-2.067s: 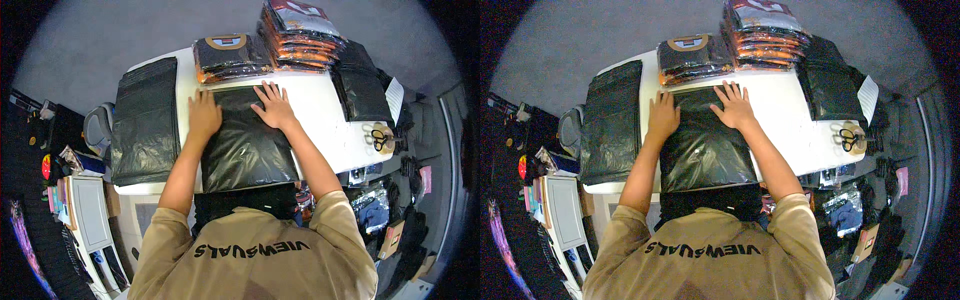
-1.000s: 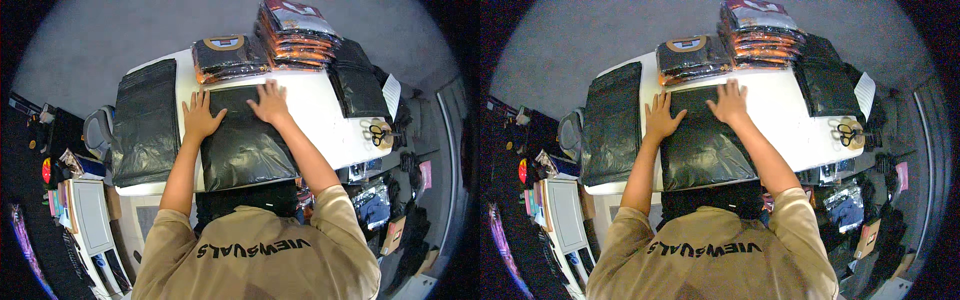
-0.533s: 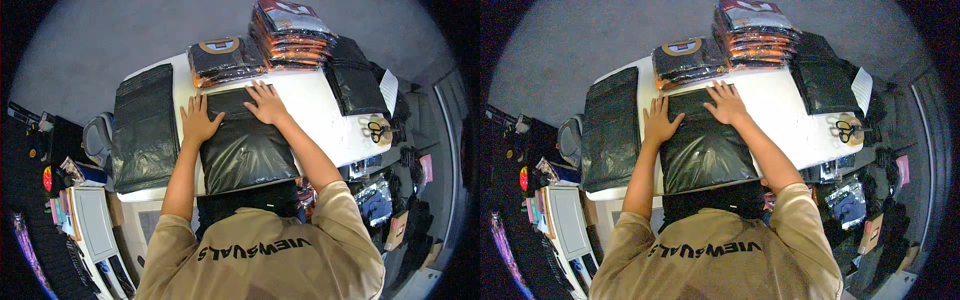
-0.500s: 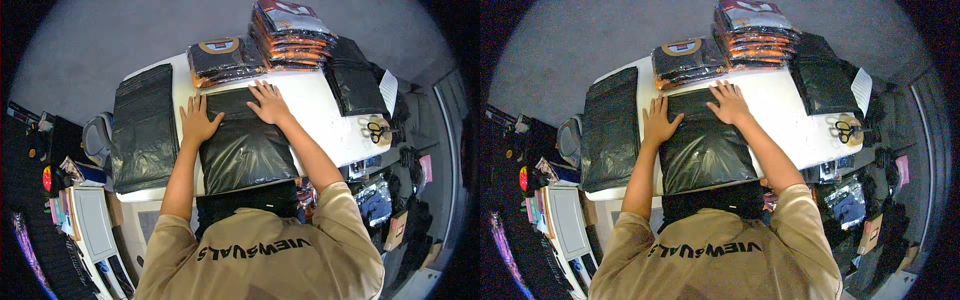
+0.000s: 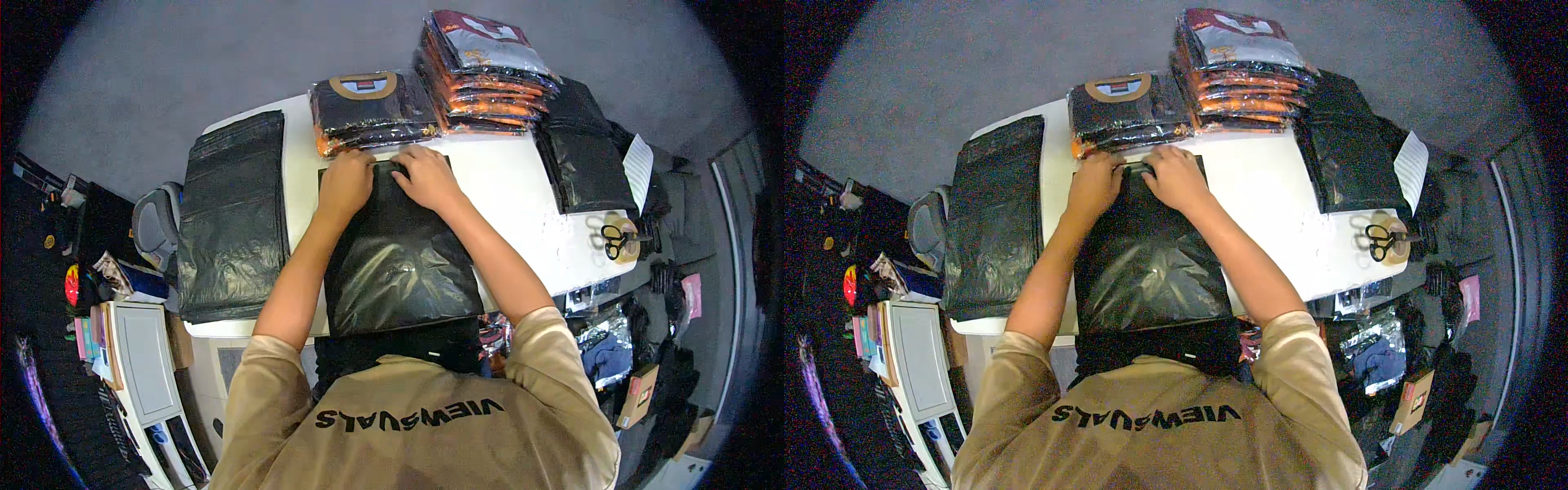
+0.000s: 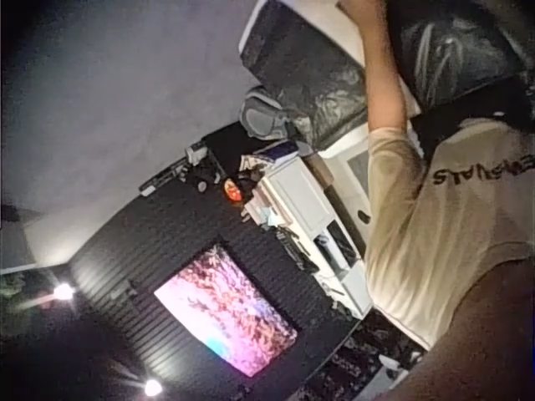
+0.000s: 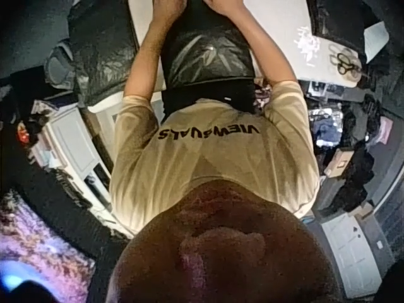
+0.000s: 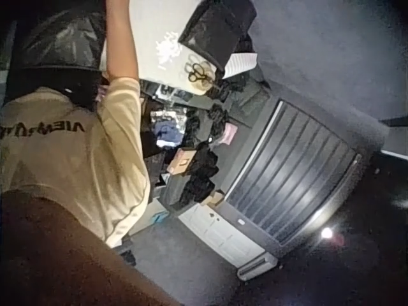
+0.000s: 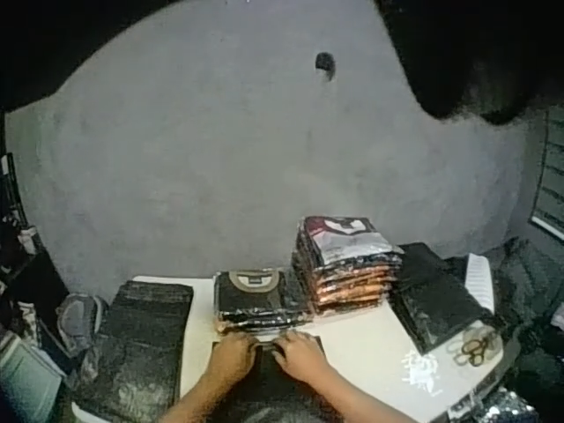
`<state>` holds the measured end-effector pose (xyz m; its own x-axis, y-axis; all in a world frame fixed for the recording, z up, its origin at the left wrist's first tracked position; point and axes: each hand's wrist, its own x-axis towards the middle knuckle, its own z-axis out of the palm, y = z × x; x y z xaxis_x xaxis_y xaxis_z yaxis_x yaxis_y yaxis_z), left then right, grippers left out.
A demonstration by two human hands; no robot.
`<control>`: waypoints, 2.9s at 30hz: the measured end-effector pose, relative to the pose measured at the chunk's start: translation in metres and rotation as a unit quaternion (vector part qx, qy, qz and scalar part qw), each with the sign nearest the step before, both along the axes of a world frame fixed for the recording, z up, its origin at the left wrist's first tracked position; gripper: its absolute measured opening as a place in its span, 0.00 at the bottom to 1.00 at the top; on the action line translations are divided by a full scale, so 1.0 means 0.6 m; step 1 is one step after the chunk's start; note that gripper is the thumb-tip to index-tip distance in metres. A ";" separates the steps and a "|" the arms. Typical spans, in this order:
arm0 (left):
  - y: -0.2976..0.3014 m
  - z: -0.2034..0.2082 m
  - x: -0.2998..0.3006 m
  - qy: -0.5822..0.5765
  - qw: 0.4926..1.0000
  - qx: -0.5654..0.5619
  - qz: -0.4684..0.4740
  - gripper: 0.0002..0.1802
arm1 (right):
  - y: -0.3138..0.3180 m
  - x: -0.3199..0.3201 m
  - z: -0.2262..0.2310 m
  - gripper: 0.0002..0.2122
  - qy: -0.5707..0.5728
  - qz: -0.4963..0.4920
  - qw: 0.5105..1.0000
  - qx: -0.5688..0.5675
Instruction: Packing t-shirts into shipping bags at a table.
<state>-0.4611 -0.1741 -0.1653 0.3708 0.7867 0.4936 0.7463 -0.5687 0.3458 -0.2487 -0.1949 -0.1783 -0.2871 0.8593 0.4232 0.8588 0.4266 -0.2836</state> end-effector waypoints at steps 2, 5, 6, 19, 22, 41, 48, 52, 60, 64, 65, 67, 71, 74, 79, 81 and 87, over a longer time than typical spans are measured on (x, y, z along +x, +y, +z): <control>0.022 -0.010 -0.002 0.012 1.000 0.007 0.002 0.09 | 0.016 -0.016 0.015 0.12 0.012 -0.010 0.999 -0.045; 0.047 -0.021 0.010 0.051 0.998 -0.027 -0.003 0.09 | 0.038 0.002 -0.001 0.07 0.014 -0.023 1.000 -0.014; 0.048 -0.022 0.010 0.058 0.998 -0.032 0.002 0.09 | 0.042 0.003 -0.004 0.07 0.014 -0.024 0.999 -0.015; -0.017 -0.058 0.021 0.048 0.997 0.016 -0.050 0.24 | 0.001 -0.011 -0.049 0.21 -0.009 0.027 1.000 -0.010; -0.038 -0.058 -0.008 0.061 0.998 -0.011 -0.012 0.28 | -0.018 0.005 -0.046 0.26 -0.044 0.015 0.997 -0.065; -0.045 -0.027 0.044 0.129 0.990 -0.044 0.044 0.37 | -0.043 0.067 -0.042 0.31 -0.095 -0.088 0.982 -0.139; -0.036 -0.058 0.011 0.169 0.979 -0.110 -0.029 0.39 | -0.034 0.076 -0.047 0.33 -0.096 -0.073 0.983 -0.136; -0.038 -0.042 -0.075 0.174 0.972 -0.154 -0.007 0.41 | -0.030 0.088 -0.045 0.33 -0.099 -0.083 0.982 -0.139; -0.048 -0.065 -0.112 0.195 0.976 -0.085 0.044 0.41 | -0.101 -0.069 0.015 0.35 -0.044 0.035 0.991 -0.121; -0.040 -0.068 -0.112 0.174 0.983 -0.059 0.031 0.41 | -0.131 -0.110 0.015 0.37 -0.102 0.054 0.969 -0.218; -0.039 -0.068 -0.106 0.172 0.983 -0.060 0.023 0.41 | -0.133 -0.100 0.014 0.37 -0.102 0.046 0.969 -0.221; -0.042 -0.066 -0.106 0.166 0.983 -0.066 0.029 0.41 | -0.130 -0.080 0.016 0.38 -0.096 0.013 0.963 -0.253; -0.046 -0.060 -0.105 0.161 0.984 -0.066 0.036 0.41 | -0.128 -0.018 0.012 0.39 -0.078 -0.005 0.959 -0.272; -0.049 -0.055 -0.110 0.188 0.978 -0.079 0.047 0.43 | -0.134 0.026 0.002 0.38 -0.077 -0.025 0.963 -0.258; -0.050 -0.043 -0.121 0.119 0.985 -0.123 0.022 0.37 | -0.138 0.066 -0.004 0.33 -0.097 -0.032 0.968 -0.227; -0.055 -0.044 -0.134 0.056 0.990 -0.132 0.011 0.34 | -0.137 0.073 -0.007 0.34 -0.104 -0.026 0.969 -0.225; -0.104 -0.039 -0.169 -0.063 0.988 -0.140 -0.014 0.26 | -0.127 0.100 -0.025 0.33 -0.107 0.008 0.974 -0.199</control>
